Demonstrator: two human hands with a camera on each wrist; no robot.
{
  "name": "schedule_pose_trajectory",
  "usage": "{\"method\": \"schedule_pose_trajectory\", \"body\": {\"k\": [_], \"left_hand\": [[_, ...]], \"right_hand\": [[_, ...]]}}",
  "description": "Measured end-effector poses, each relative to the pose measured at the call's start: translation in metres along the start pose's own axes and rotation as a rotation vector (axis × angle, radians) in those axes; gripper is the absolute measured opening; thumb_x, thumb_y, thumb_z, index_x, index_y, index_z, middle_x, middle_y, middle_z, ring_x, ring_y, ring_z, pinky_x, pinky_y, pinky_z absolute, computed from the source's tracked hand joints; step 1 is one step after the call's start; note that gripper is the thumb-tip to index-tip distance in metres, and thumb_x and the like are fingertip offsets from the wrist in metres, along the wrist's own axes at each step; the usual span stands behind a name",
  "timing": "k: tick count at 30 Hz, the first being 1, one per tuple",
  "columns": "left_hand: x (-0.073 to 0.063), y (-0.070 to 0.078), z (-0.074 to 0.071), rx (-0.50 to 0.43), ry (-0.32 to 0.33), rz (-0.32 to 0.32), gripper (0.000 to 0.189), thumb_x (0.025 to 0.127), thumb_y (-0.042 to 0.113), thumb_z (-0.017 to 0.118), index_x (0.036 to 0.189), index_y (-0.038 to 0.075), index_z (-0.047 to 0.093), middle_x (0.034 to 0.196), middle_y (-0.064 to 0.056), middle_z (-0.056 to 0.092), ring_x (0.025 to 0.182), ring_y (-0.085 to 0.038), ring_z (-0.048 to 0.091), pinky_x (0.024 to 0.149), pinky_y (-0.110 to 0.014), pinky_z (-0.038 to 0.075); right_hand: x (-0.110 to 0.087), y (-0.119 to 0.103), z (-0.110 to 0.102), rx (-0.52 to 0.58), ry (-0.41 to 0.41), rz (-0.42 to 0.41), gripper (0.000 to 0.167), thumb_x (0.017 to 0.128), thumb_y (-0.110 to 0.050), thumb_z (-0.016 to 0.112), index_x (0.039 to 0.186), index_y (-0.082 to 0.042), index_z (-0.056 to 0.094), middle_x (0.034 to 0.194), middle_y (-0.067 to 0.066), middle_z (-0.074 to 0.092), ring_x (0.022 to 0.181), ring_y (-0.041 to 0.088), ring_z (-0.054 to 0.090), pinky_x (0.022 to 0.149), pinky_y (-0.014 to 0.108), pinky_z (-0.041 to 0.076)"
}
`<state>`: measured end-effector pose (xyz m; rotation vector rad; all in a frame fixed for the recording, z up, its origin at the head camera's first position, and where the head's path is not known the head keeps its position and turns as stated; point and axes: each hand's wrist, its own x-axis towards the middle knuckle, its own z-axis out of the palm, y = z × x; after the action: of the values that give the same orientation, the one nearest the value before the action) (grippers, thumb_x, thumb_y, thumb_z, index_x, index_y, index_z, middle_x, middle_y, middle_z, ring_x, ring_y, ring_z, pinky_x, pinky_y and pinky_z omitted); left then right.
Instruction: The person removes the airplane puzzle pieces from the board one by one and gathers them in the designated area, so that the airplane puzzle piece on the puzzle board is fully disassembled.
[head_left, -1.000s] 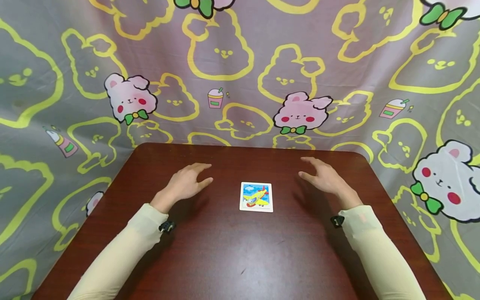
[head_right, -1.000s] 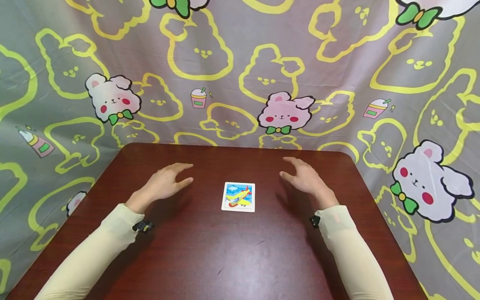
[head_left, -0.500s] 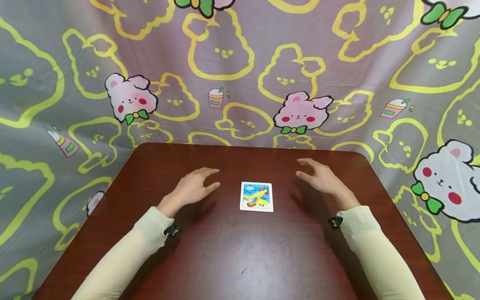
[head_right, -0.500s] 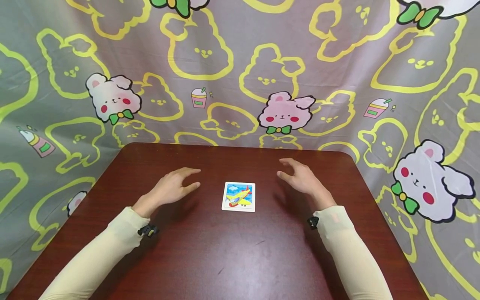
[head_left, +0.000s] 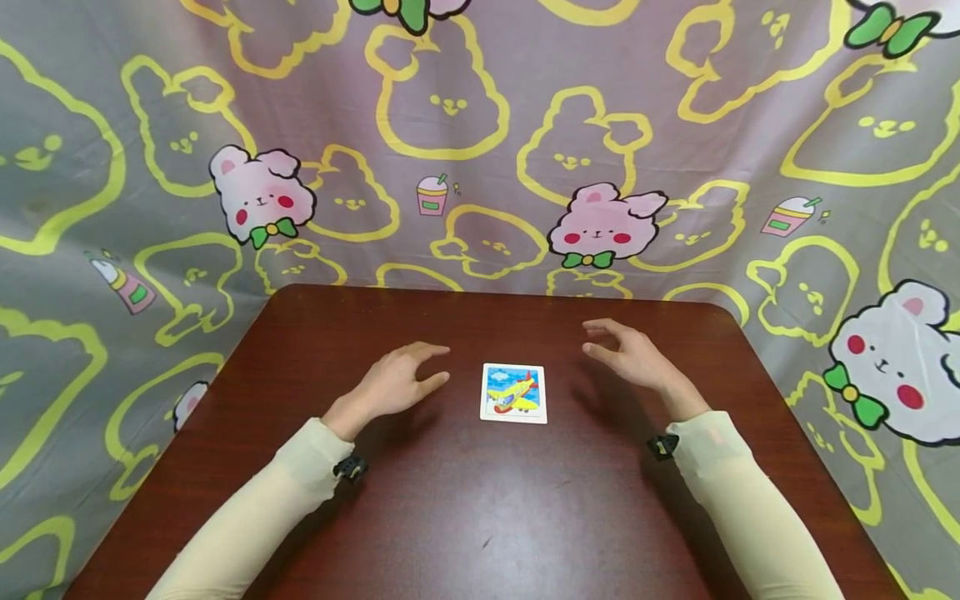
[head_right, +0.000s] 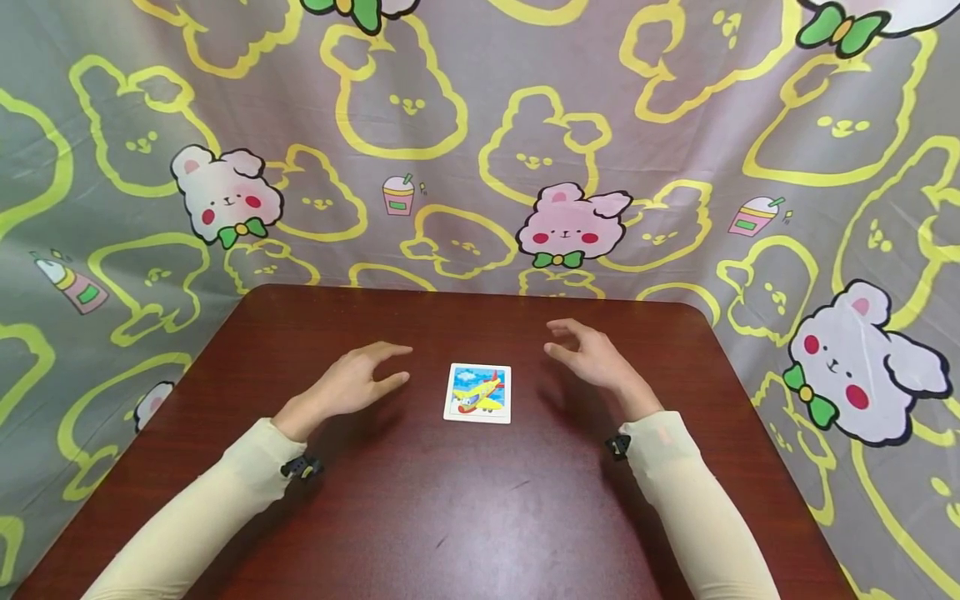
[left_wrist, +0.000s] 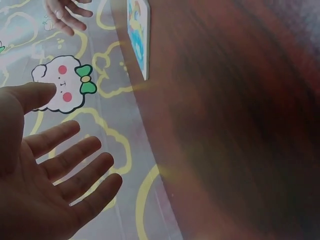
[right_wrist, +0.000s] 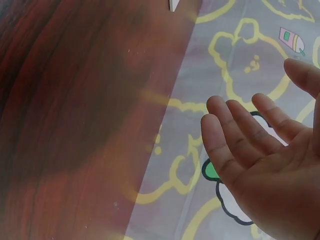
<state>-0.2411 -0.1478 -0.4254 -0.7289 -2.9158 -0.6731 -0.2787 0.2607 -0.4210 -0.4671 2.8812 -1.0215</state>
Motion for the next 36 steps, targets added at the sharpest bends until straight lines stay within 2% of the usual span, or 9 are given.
{"method": "schedule_pose_trajectory", "body": {"k": [8, 14, 26, 36], "left_hand": [[0.0, 0.004, 0.009, -0.002, -0.003, 0.027, 0.048, 0.095, 0.039, 0.065, 0.137, 0.016, 0.06, 0.137, -0.007, 0.062, 0.127, -0.027, 0.06, 0.101, -0.05, 0.051], [0.0, 0.009, 0.013, 0.001, -0.026, 0.033, 0.048, 0.095, 0.039, 0.065, 0.137, 0.017, 0.06, 0.138, -0.006, 0.062, 0.126, -0.025, 0.06, 0.101, -0.049, 0.051], [-0.001, 0.017, 0.027, 0.001, -0.063, 0.064, 0.047, 0.094, 0.037, 0.067, 0.136, 0.016, 0.062, 0.135, -0.005, 0.064, 0.123, -0.024, 0.062, 0.1, -0.046, 0.052], [-0.002, 0.027, 0.037, -0.002, -0.091, 0.087, 0.045, 0.094, 0.037, 0.068, 0.133, 0.016, 0.064, 0.131, -0.004, 0.066, 0.122, -0.023, 0.062, 0.1, -0.046, 0.052]], "right_hand": [[0.004, -0.004, 0.006, 0.058, -0.016, 0.005, 0.049, 0.097, -0.044, 0.062, 0.139, -0.019, 0.054, 0.135, 0.011, 0.063, 0.123, 0.029, 0.058, 0.099, 0.054, 0.048], [0.006, -0.008, 0.011, 0.074, -0.025, 0.016, 0.047, 0.097, -0.04, 0.063, 0.138, -0.019, 0.055, 0.133, 0.011, 0.064, 0.118, 0.028, 0.061, 0.096, 0.05, 0.051], [0.009, -0.012, 0.024, 0.132, -0.065, 0.012, 0.049, 0.097, -0.038, 0.064, 0.14, -0.016, 0.054, 0.135, 0.008, 0.062, 0.118, 0.027, 0.061, 0.095, 0.049, 0.055], [0.012, -0.018, 0.034, 0.2, -0.085, 0.01, 0.041, 0.097, -0.03, 0.065, 0.136, -0.019, 0.057, 0.13, 0.012, 0.066, 0.107, 0.024, 0.068, 0.083, 0.039, 0.059]]}}
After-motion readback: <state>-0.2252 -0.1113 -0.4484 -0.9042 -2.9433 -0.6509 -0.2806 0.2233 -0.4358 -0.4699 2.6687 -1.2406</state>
